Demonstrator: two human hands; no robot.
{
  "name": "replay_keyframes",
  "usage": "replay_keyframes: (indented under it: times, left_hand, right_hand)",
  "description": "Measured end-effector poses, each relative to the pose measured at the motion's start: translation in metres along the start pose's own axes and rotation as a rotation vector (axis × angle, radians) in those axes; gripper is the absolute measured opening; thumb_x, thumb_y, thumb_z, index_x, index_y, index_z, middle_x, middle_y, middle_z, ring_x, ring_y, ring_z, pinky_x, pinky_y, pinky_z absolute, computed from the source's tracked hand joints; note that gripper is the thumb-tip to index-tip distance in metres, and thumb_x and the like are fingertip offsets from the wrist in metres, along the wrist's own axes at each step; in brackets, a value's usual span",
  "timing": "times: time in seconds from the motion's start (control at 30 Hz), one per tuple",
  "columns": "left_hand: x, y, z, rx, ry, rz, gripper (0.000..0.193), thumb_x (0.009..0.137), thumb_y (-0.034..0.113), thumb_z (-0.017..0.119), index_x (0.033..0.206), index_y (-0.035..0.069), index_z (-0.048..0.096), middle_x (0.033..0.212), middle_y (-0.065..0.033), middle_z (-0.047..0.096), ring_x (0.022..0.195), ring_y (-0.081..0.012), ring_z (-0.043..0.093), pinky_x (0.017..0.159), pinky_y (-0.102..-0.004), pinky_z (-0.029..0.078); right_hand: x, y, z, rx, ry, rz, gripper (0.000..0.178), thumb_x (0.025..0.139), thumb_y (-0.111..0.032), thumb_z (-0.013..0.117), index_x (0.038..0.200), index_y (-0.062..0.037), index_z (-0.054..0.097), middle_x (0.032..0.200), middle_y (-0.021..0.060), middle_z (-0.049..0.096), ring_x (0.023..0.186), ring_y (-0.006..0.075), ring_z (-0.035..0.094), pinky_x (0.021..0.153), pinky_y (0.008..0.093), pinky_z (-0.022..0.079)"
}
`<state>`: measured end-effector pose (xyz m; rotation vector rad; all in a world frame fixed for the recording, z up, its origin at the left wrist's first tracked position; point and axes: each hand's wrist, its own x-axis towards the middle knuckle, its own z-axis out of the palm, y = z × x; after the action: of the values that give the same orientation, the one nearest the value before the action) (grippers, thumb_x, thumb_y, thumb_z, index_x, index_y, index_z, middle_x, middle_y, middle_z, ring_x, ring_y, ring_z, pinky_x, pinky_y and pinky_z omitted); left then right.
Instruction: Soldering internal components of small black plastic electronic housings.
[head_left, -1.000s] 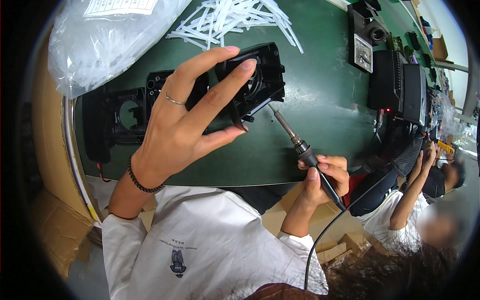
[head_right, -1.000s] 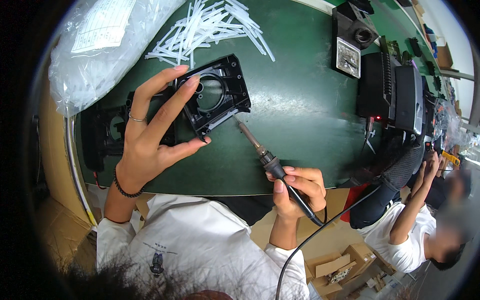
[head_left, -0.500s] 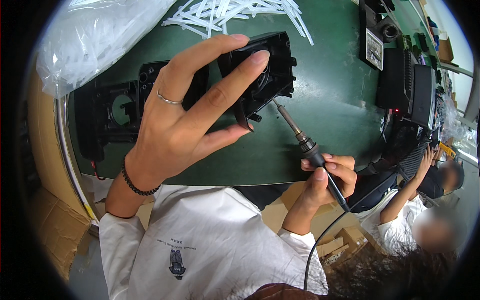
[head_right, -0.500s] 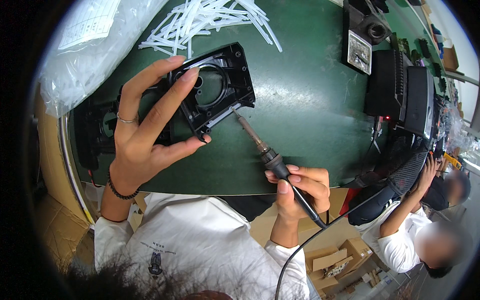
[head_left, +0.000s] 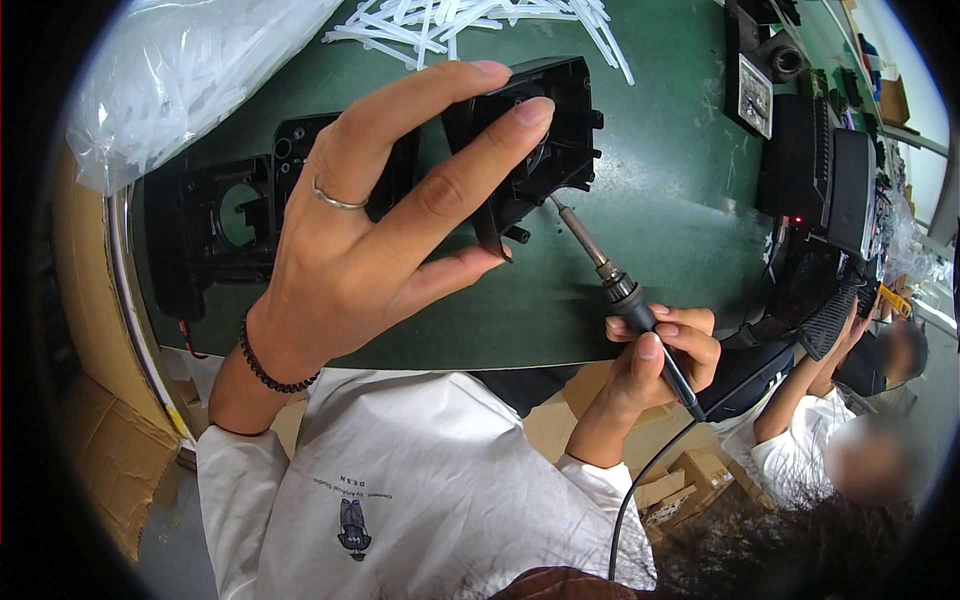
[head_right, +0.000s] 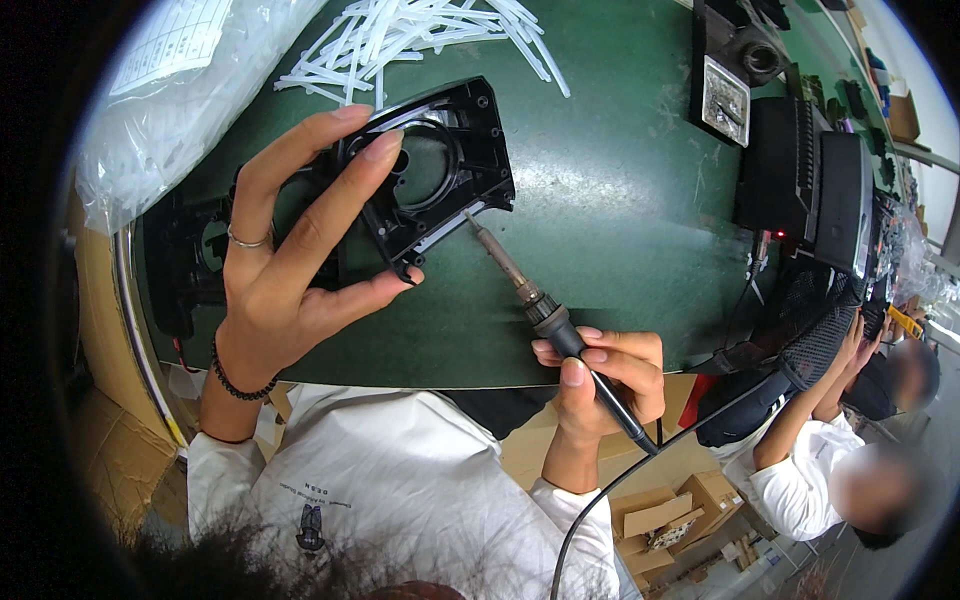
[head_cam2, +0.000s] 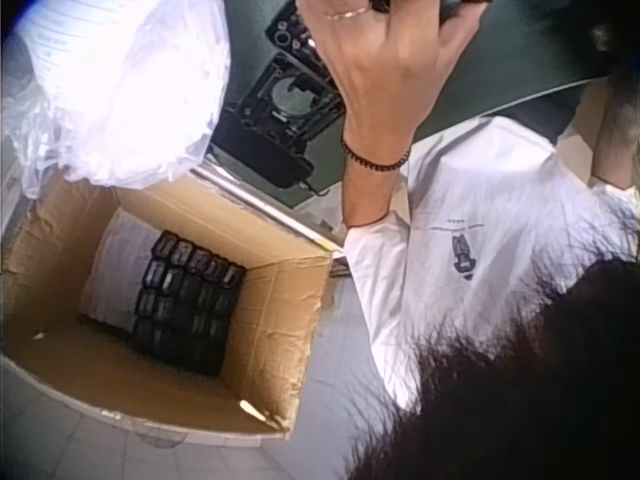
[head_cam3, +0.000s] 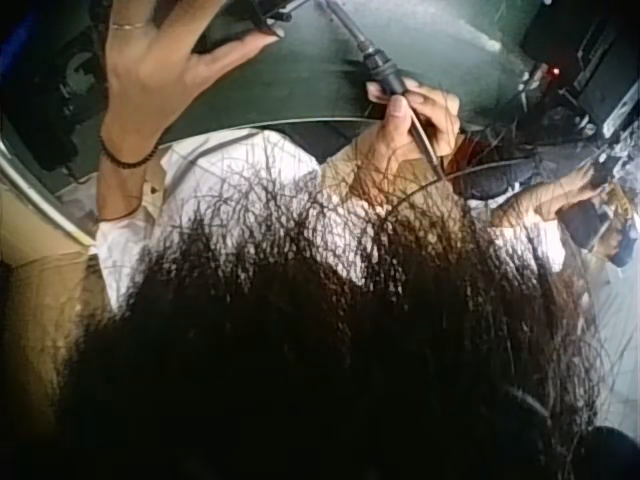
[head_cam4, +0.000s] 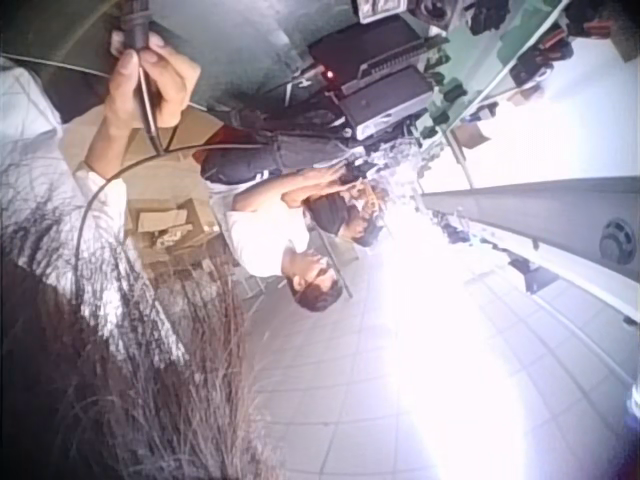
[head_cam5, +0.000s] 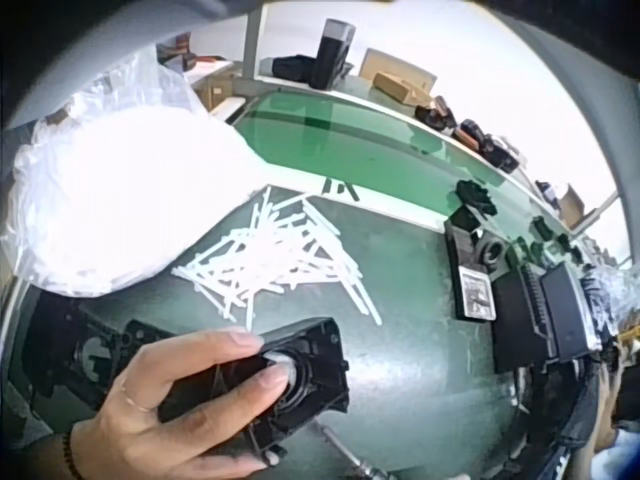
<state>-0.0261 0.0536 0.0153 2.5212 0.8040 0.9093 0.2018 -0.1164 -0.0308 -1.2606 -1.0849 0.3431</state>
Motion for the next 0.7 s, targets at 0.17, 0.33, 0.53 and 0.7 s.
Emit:
replay_keyframes:
  times: [0.17,0.33,0.53,0.7]
  left_hand:
    - [-0.0007,-0.0009,0.0011,-0.01,0.005,0.001,0.083,0.056,0.013,0.092,0.135,0.001,0.068,0.143,-0.0193,0.055,0.126,-0.0325,0.059,0.103,-0.04,0.054]
    - [-0.0004,-0.0002,-0.0002,0.011,-0.001,0.001,0.083,0.056,0.013,0.092,0.135,0.001,0.068,0.143,-0.0193,0.055,0.125,-0.0323,0.059,0.103,-0.0399,0.054]
    - [0.0004,-0.0008,-0.0016,0.008,-0.009,0.006,0.083,0.056,0.013,0.091,0.134,0.0,0.067,0.143,-0.0196,0.055,0.125,-0.0329,0.06,0.104,-0.0405,0.054]
    - [0.0013,-0.0012,-0.0019,-0.007,-0.005,0.005,0.083,0.056,0.014,0.091,0.134,0.0,0.067,0.143,-0.0197,0.055,0.125,-0.0335,0.06,0.104,-0.0414,0.053]
  right_hand:
    - [0.0004,0.0004,-0.0002,-0.006,-0.008,-0.003,0.027,0.091,-0.009,0.076,0.098,0.002,0.053,0.096,0.0182,0.058,0.058,0.0249,0.07,0.048,0.0284,0.062]
    - [-0.0011,0.0008,-0.0013,-0.012,0.007,0.012,0.028,0.09,-0.011,0.077,0.098,0.0014,0.053,0.095,0.0177,0.059,0.057,0.0248,0.069,0.047,0.0283,0.061]
    - [-0.0037,0.0025,-0.0027,0.08,0.175,-0.015,0.035,0.089,-0.018,0.082,0.097,-0.0005,0.053,0.095,0.0166,0.058,0.059,0.0232,0.067,0.047,0.0292,0.06]
    - [-0.0028,0.0006,-0.0061,0.077,0.079,0.002,0.041,0.083,-0.023,0.089,0.093,-0.0006,0.056,0.087,0.0178,0.064,0.062,0.0229,0.07,0.053,0.0331,0.065]
